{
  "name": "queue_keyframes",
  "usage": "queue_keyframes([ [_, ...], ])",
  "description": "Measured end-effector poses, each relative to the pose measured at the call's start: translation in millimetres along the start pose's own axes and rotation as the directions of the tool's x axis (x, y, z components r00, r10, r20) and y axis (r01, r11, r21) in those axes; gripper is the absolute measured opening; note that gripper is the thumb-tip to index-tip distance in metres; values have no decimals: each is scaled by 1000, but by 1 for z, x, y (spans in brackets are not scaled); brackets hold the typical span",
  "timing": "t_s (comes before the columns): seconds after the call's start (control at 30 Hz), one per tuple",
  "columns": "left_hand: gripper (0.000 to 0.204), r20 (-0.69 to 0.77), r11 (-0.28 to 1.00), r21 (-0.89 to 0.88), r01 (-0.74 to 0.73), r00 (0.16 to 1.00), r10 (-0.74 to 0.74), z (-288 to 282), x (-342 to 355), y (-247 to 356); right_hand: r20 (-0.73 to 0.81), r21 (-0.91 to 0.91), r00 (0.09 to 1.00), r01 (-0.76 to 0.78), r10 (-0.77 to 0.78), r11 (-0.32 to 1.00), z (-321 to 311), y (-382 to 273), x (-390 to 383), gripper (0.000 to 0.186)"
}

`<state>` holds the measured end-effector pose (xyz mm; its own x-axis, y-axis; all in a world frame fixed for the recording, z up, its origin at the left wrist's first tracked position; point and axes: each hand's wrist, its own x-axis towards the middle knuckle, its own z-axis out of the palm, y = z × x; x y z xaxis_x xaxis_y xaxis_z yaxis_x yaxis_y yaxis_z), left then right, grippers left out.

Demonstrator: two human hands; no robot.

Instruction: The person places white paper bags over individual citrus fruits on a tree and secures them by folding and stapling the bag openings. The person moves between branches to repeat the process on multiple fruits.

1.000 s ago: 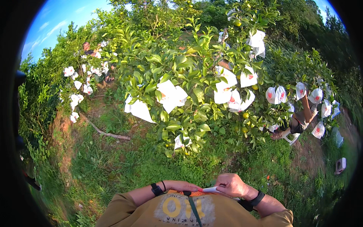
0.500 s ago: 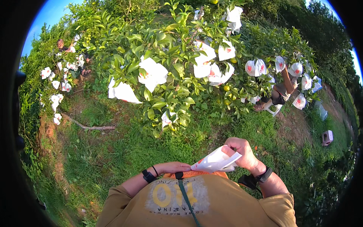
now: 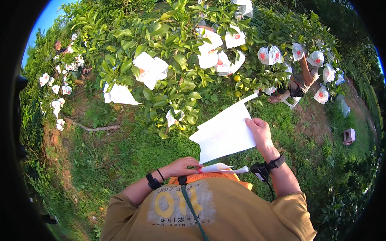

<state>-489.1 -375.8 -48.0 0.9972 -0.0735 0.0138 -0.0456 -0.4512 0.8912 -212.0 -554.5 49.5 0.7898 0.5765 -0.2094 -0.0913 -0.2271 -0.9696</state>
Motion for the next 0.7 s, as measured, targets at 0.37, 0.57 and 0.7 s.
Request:
queue_keyframes([
  [0.37, 8, 230, 778, 575, -254, 962, 145, 9, 27, -31, -107, -37, 994, -41, 37, 998, -21, 37, 10, 29],
  [0.57, 25, 336, 957, 33, 289, 898, -283, -18, 12, -43, -276, -214, 945, 115, -173, 970, -53, 41, 19, 27],
  [0.7, 29, 198, 896, -288, 337, 937, -289, -21, 8, -41, -293, -293, 930, 132, -220, 947, -57, 47, 28, 25],
])
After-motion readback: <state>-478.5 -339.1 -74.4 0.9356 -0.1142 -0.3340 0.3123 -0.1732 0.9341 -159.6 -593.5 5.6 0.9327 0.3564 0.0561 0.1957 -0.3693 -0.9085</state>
